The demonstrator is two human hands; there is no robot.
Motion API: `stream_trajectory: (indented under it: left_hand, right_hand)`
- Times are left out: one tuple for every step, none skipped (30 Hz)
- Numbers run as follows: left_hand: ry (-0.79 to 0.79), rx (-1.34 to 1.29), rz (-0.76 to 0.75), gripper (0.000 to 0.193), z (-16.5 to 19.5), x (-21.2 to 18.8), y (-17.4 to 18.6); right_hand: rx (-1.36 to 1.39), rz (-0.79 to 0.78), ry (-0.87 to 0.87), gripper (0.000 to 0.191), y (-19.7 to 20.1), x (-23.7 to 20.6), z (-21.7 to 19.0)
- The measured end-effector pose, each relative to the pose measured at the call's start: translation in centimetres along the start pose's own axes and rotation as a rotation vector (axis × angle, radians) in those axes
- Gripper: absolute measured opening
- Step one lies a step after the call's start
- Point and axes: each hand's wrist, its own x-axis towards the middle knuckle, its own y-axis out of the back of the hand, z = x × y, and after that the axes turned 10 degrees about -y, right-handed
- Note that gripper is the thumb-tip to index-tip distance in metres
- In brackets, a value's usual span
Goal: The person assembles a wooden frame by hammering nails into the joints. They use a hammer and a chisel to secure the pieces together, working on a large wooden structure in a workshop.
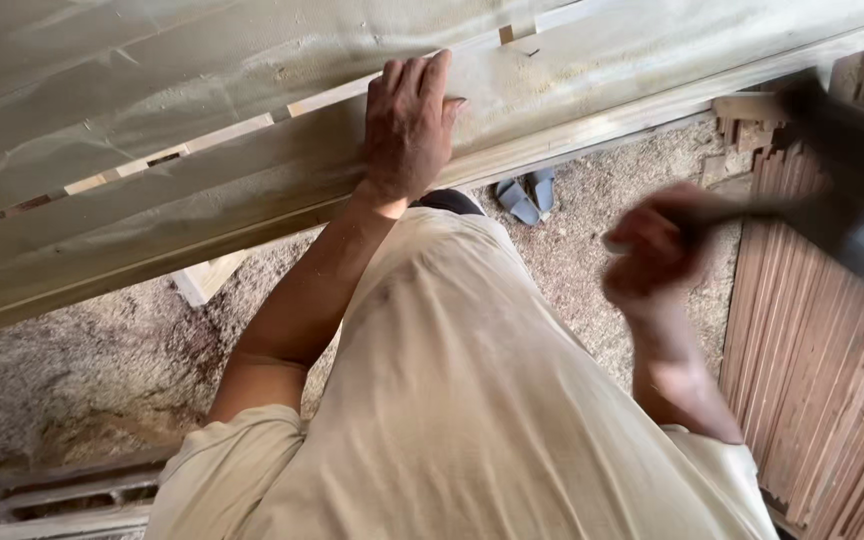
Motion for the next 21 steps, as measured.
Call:
stream_trajectory:
  left_hand:
    - [-0.017,0.011,0.007,0.061,0.1,0.1,0.2]
    - [-0.031,0.030,0.023,0.061,0.1,0.0,0.3]
    - [-0.036,0.055,0.029,0.061,0.3,0.3,0.3]
    - [-0.017,0.057,0.011,0.059,0.4,0.2,0.3]
    - [-0.016,0.049,0.006,0.057,0.6,0.5,0.2]
    - [-0.027,0.068,0.010,0.055,0.6,0.7,0.2]
    - [-0.023,0.058,0.004,0.055,0.6,1.0,0.1]
    - [-0.006,0.036,-0.013,0.055,0.6,1.1,0.1]
    - [0.010,0.006,-0.047,0.055,0.4,1.3,0.2]
    - [0.001,-0.016,-0.048,0.055,0.3,1.3,0.2]
    - [-0.013,-0.022,-0.042,0.055,0.0,1.2,0.2]
    - [-0.013,-0.008,-0.021,0.055,-0.2,1.0,0.1]
    - [-0.015,-0.005,-0.014,0.055,-0.5,0.8,0.0]
    - [-0.016,0.001,-0.002,0.055,-0.7,0.4,-0.2]
    - [-0.019,-0.004,-0.006,0.055,-1.0,0.2,-0.5]
    - [-0.024,0.006,0.008,0.054,-1.1,-0.3,-0.8]
    - [-0.056,0.017,0.031,0.052,-1.3,-0.2,-1.1]
    - [-0.096,0.052,0.062,0.051,-1.6,-0.1,-1.2]
    - [-0.140,0.015,0.043,0.046,-2.2,0.5,-1.1]
    - [-0.164,-0.029,0.018,0.041,-2.9,1.3,-0.5]
    - [-0.179,-0.082,-0.023,0.036,-3.8,2.1,0.4]
  right_hand:
    - [-0.229,-0.157,-0.160,0.020,-0.9,0.3,0.2]
    - [-0.448,-0.350,-0.357,0.021,-1.5,0.6,0.5]
    - [-0.457,-0.428,-0.491,0.022,-1.8,0.8,0.8]
    - [-0.427,-0.461,-0.581,0.023,-1.9,0.8,1.0]
    - [-0.416,-0.449,-0.605,0.027,-1.6,0.8,1.2]
    - [-0.186,-0.337,-0.456,0.024,-1.3,0.6,1.2]
    - [0.042,-0.231,-0.291,0.022,-0.9,0.5,1.1]
    - [0.260,-0.136,-0.138,0.020,-0.5,0.4,0.9]
    - [0.267,-0.054,-0.060,0.022,-0.4,0.3,0.6]
    - [0.270,0.026,0.020,0.024,-0.3,0.2,0.4]
    - [0.286,0.110,0.116,0.026,-0.6,0.3,0.2]
    - [0.052,-0.045,-0.103,0.025,-1.0,0.4,0.1]
    - [-0.190,-0.223,-0.291,0.025,-1.6,0.6,0.2]
    - [-0.444,-0.404,-0.457,0.026,-2.2,0.7,0.4]
    - [-0.389,-0.434,-0.517,0.024,-2.7,0.9,0.8]
    - [-0.353,-0.454,-0.626,0.023,-3.1,0.7,1.3]
    - [-0.314,-0.444,-0.732,0.024,-3.4,0.7,2.0]
    - [-0.180,-0.319,-0.567,0.023,-3.5,0.3,2.7]
    - [-0.045,-0.209,-0.378,0.022,-3.6,-0.1,3.4]
    - [0.087,-0.119,-0.194,0.021,-3.5,-0.6,4.0]
    - [-0.046,-0.186,-0.263,0.022,-3.5,-1.1,4.5]
